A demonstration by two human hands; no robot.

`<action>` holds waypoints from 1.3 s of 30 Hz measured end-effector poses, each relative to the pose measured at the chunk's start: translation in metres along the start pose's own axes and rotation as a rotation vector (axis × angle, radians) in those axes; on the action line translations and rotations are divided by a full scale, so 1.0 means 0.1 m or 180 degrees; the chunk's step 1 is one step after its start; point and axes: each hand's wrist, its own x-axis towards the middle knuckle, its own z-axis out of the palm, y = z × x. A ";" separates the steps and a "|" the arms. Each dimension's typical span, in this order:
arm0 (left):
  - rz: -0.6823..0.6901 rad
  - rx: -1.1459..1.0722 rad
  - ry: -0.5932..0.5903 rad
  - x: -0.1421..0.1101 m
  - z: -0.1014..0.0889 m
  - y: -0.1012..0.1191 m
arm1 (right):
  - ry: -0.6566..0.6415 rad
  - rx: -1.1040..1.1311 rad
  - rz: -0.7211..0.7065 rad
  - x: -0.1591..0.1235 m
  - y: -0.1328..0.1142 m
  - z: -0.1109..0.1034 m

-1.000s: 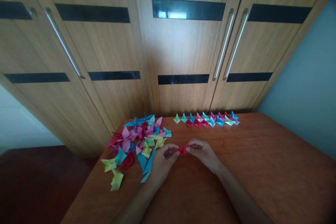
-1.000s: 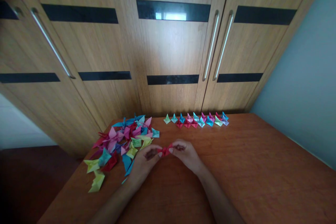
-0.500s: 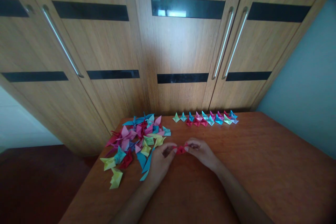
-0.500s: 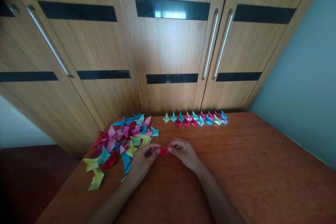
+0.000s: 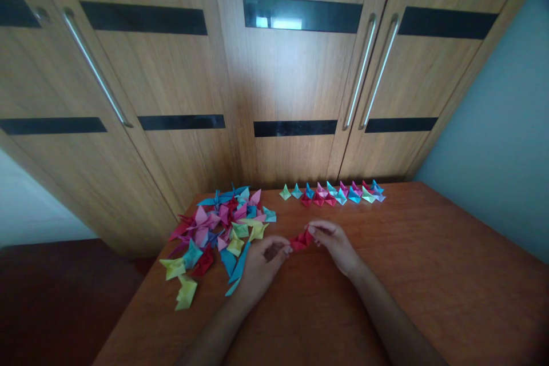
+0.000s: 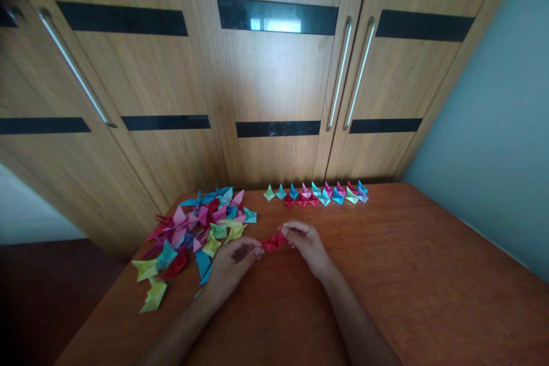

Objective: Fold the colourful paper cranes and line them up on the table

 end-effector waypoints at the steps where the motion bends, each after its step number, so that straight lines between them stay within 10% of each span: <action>1: 0.0011 0.0019 -0.0024 0.00 0.01 0.01 | 0.0017 0.0056 0.0019 0.00 0.01 0.00; 23: 0.0479 0.1031 -0.0041 0.03 -0.04 0.13 | -0.0045 0.0259 0.0304 0.03 0.04 -0.08; 29: 0.0854 0.1972 -0.0199 0.38 -0.14 0.24 | 0.0430 -0.0191 0.0353 0.12 0.16 -0.18; 39: 0.0758 0.3194 -0.0514 1.14 0.12 0.05 | -0.0008 -0.1844 -0.0461 0.14 0.30 -0.19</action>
